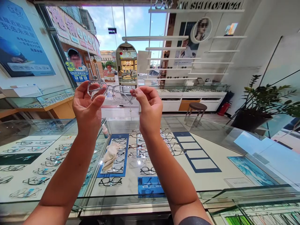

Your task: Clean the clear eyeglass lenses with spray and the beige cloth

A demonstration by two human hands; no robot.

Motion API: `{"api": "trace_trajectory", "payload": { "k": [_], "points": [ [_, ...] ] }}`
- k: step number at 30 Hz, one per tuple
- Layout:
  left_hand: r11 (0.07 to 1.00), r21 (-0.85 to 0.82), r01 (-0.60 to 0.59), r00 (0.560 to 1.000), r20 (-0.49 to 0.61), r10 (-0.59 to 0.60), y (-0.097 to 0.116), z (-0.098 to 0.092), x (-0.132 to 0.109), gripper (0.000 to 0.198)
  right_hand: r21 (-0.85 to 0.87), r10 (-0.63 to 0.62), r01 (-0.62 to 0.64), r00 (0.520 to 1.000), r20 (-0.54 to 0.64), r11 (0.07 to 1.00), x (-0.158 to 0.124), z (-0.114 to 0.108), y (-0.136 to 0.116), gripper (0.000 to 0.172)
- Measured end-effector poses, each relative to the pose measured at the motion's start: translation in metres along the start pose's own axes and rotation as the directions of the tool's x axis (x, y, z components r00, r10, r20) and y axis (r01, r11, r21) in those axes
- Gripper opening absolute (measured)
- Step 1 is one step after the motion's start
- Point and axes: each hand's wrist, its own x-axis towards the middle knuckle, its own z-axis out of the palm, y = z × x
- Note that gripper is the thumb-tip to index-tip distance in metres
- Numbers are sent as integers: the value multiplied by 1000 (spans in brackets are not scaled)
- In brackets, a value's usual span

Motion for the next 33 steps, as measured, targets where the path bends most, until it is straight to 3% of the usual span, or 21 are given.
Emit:
{"api": "trace_trajectory", "payload": {
  "k": [3, 11, 18, 28, 33],
  "points": [
    [999, 29, 26, 999, -21, -25, -2, 0, 0, 81, -21, -6, 6, 1000, 16, 1000, 0, 0, 2, 31],
    [982, 137, -132, 991, -17, 135, 9, 1, -5, 77, 15, 47, -48, 997, 61, 999, 10, -4, 21, 28],
    [949, 281, -143, 988, -9, 152, 16, 3, -9, 84, 52, 75, -78, 996, 45, 996, 12, -4, 22, 28],
    [996, 89, -18, 997, 70, 12, 9, -1, 4, 86, 3, 23, -23, 999, 46, 1000, 11, -11, 12, 29],
    [992, -8, 125, 986, 117, -123, 8, -7, 8, 80, 0, 22, -22, 988, 152, 1000, 16, -14, 10, 28]
  ]
}}
